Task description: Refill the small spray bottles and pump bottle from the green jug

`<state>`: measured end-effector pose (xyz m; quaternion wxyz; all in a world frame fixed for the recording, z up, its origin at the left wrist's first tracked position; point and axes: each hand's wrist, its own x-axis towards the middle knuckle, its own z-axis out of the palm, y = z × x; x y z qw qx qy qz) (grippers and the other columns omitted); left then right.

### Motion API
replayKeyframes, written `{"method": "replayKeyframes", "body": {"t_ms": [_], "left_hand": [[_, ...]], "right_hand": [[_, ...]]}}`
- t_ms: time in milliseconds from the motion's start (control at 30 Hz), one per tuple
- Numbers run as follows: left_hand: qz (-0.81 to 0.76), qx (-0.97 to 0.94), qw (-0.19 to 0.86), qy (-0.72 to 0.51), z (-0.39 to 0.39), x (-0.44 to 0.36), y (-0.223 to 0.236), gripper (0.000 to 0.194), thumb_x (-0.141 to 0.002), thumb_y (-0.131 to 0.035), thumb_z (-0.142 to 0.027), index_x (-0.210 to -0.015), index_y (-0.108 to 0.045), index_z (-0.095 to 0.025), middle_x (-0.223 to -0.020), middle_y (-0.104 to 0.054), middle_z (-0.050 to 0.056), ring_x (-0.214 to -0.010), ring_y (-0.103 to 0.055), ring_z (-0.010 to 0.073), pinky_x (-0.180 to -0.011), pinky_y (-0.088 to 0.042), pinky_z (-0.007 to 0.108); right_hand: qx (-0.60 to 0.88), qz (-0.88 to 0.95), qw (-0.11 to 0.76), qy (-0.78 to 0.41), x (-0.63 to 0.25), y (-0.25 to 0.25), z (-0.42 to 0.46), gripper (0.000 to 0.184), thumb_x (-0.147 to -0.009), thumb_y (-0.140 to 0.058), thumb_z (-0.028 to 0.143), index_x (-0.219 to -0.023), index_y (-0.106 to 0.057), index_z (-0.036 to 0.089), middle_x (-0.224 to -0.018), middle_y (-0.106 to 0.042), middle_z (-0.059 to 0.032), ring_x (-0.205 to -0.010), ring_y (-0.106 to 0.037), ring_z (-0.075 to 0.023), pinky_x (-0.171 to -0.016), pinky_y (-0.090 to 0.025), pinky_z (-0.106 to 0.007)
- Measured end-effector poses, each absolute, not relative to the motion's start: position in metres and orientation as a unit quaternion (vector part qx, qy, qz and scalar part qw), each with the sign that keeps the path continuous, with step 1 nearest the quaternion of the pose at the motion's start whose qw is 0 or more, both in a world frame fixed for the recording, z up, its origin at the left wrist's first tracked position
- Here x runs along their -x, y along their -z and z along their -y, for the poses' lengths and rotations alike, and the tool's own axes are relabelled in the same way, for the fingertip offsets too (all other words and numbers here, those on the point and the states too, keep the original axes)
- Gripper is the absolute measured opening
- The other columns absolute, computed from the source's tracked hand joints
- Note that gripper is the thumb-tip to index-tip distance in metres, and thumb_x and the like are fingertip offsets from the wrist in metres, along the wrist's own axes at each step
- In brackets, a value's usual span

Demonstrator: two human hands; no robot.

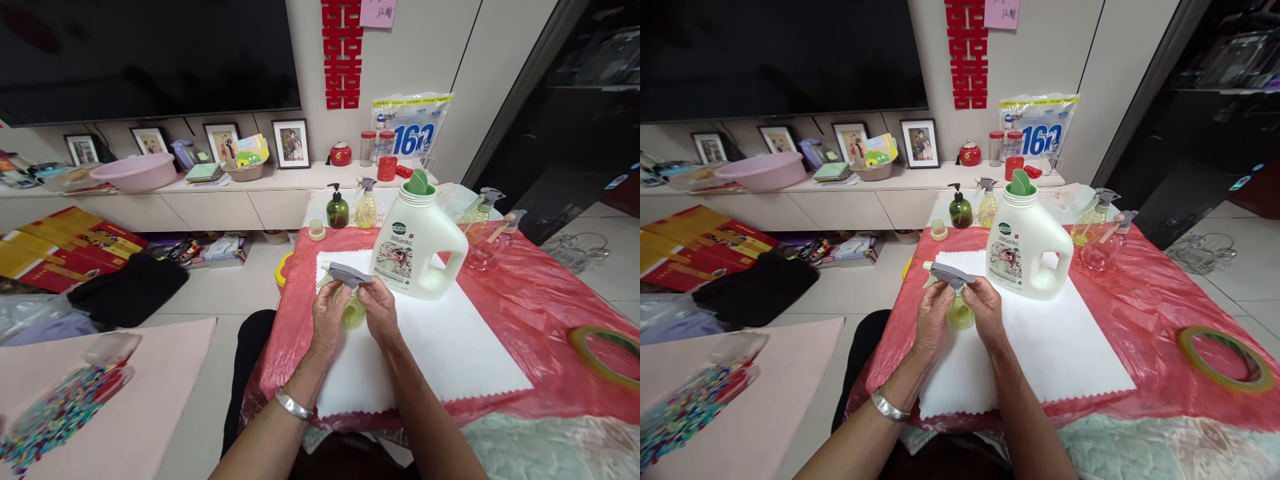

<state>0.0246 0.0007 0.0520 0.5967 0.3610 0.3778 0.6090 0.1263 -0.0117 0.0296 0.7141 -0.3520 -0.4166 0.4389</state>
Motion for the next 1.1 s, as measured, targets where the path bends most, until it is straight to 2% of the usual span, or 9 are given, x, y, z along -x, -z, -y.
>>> {"method": "replayKeyframes", "body": {"t_ms": [267, 400, 500, 700, 900, 1100], "left_hand": [[-0.366, -0.382, 0.593, -0.608, 0.001, -0.023, -0.055, 0.037, -0.068, -0.087, -0.046, -0.093, -0.077, -0.020, -0.098, -0.078, 0.005, -0.095, -0.071, 0.0211, -0.091, -0.053, 0.034], [-0.372, -0.363, 0.605, -0.603, 0.002, -0.024, -0.055, 0.044, -0.062, -0.091, -0.050, -0.088, -0.076, -0.018, -0.093, -0.079, 0.006, -0.090, -0.072, 0.0216, -0.086, -0.054, 0.034], [-0.376, -0.365, 0.605, -0.600, 0.001, -0.024, -0.055, 0.050, -0.057, -0.094, -0.052, -0.088, -0.076, -0.018, -0.093, -0.079, 0.007, -0.091, -0.072, 0.0228, -0.087, -0.054, 0.035], [-0.387, -0.373, 0.595, -0.598, -0.001, -0.025, -0.054, 0.051, -0.058, -0.093, -0.053, -0.092, -0.077, -0.019, -0.098, -0.080, 0.008, -0.096, -0.072, 0.0240, -0.093, -0.052, 0.037], [-0.366, -0.362, 0.591, -0.621, -0.002, -0.028, -0.053, 0.052, -0.059, -0.093, -0.052, -0.095, -0.073, -0.021, -0.098, -0.077, 0.006, -0.093, -0.072, 0.0218, -0.085, -0.055, 0.034], [-0.368, -0.382, 0.568, -0.629, 0.000, -0.029, -0.050, 0.047, -0.065, -0.089, -0.056, -0.090, -0.073, -0.021, -0.092, -0.074, 0.003, -0.086, -0.069, 0.0179, -0.081, -0.054, 0.030]], "right_hand": [[0.357, 0.395, 0.725, -0.436, -0.127, -0.025, 0.007, 0.039, -0.074, -0.086, 0.042, -0.104, -0.069, 0.024, -0.102, -0.071, -0.0029, -0.098, -0.064, -0.0196, -0.093, -0.051, -0.037], [0.360, 0.386, 0.732, -0.431, -0.128, -0.020, 0.006, 0.041, -0.069, -0.090, 0.037, -0.104, -0.071, 0.025, -0.101, -0.069, -0.0009, -0.096, -0.061, -0.0171, -0.092, -0.049, -0.034], [0.357, 0.389, 0.731, -0.433, -0.128, -0.020, 0.007, 0.040, -0.070, -0.090, 0.036, -0.104, -0.072, 0.026, -0.101, -0.069, -0.0006, -0.095, -0.060, -0.0168, -0.092, -0.049, -0.032], [0.339, 0.404, 0.719, -0.453, -0.128, -0.028, 0.011, 0.033, -0.084, -0.077, 0.048, -0.107, -0.073, 0.025, -0.106, -0.072, -0.0038, -0.102, -0.064, -0.0211, -0.096, -0.050, -0.038], [0.343, 0.400, 0.714, -0.460, -0.128, -0.027, 0.009, 0.040, -0.075, -0.086, 0.039, -0.109, -0.071, 0.025, -0.109, -0.073, -0.0036, -0.106, -0.065, -0.0224, -0.099, -0.050, -0.040], [0.356, 0.393, 0.718, -0.450, -0.129, -0.021, 0.008, 0.045, -0.070, -0.090, 0.034, -0.109, -0.070, 0.025, -0.106, -0.072, -0.0023, -0.099, -0.065, -0.0195, -0.092, -0.052, -0.035]]}}
